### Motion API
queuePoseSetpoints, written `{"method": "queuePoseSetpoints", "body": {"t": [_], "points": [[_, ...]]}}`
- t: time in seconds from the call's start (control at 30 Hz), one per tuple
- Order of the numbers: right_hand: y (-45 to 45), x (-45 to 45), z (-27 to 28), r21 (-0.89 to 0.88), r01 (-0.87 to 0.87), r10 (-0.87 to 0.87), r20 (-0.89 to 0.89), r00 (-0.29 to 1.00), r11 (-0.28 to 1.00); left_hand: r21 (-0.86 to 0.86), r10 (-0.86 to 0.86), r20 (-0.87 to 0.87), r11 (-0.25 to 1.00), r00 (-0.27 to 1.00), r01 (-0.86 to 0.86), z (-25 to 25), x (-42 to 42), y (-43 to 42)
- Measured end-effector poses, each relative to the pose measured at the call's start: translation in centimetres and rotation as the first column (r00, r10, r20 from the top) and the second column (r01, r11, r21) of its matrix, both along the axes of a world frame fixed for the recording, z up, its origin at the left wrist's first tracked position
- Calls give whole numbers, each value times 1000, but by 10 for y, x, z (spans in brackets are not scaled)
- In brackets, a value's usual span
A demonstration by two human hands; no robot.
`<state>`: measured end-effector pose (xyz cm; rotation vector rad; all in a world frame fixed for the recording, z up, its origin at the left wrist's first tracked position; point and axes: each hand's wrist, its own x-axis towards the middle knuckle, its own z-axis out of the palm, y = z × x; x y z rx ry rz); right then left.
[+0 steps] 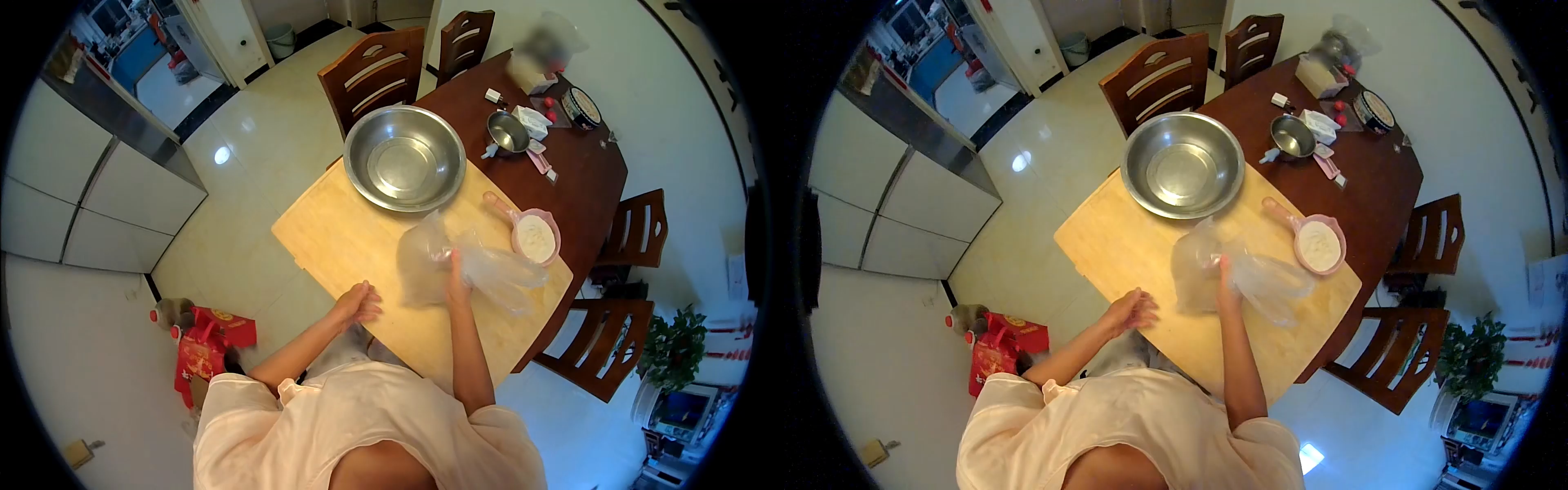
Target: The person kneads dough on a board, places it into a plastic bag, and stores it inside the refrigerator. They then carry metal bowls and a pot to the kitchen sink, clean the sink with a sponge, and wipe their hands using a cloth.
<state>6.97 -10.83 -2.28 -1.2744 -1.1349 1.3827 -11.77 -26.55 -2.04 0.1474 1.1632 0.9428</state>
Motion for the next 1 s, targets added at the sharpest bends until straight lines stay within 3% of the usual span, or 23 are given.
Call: {"method": "queuePoseSetpoints", "body": {"t": [0.03, 0.1, 0.17, 0.27, 0.33, 0.4, 0.47, 0.53, 0.6, 0.67, 0.7, 0.73, 0.77, 0.8, 0.87, 0.93, 1.0], "points": [[-6, 2, 22, -86, -34, 24, -116, 993, 996, -105, 6, 205, 994, 979, 16, -4, -5, 8], [-20, 10, 59, -247, -124, 34, -338, 940, 961, -13, -155, 558, 981, 815, 196, -21, 10, 20], [-17, 34, 62, -103, -489, 403, -433, 806, 866, 160, -296, 801, 943, 520, 291, -82, 34, 26], [-28, 55, 76, 85, -633, 636, -185, 749, 770, 366, -426, 763, 905, 486, 218, 14, 52, 31], [-36, 62, 103, 176, -563, 586, -131, 799, 807, 487, -397, 649, 872, 649, 47, 48, 73, 54], [-43, 64, 130, 250, -433, 477, -148, 867, 866, 501, -262, 605, 859, 752, -103, 75, 75, 62], [-45, 57, 153, 289, -270, 331, -187, 925, 918, 407, -60, 618, 877, 784, -254, 96, 70, 61], [-44, 44, 176, 290, -126, 195, -220, 956, 949, 319, 107, 781, 779, 615, -540, 77, 60, 82], [-38, 32, 200, 256, -69, 133, -246, 960, 964, 315, 68, 891, 620, 449, -718, 92, 33, 80], [-32, 28, 213, 214, -137, 199, -304, 932, 967, 501, -165, 850, 550, 500, -669, 88, 7, 75], [-28, 37, 210, 206, -257, 318, -374, 871, 944, 587, -279, 806, 490, 522, -644, 82, -2, 72], [-26, 43, 201, 304, -393, 460, -196, 866, 868, 603, -141, 720, 613, 679, -512, 60, -1, 64], [-25, 45, 193, 373, -526, 567, -2, 823, 764, 443, -95, 767, 793, 634, -417, 33, 11, 56], [-59, 20, 254, -127, -465, 482, 239, 843, 876, 252, -32, 803, 923, 595, -291, 12, 27, 43], [-66, 21, 249, 127, -729, 664, 333, 670, 672, 432, -413, 898, 895, 154, -116, -17, 78, 26], [-70, 29, 245, 257, -846, 746, 399, 533, 467, 256, -181, 789, 965, 587, -46, 25, 107, 22], [-71, 41, 243, 312, -883, 787, 414, 459, 351, 364, -267, 742, 931, 616, -35, 7, 126, 28]]}}
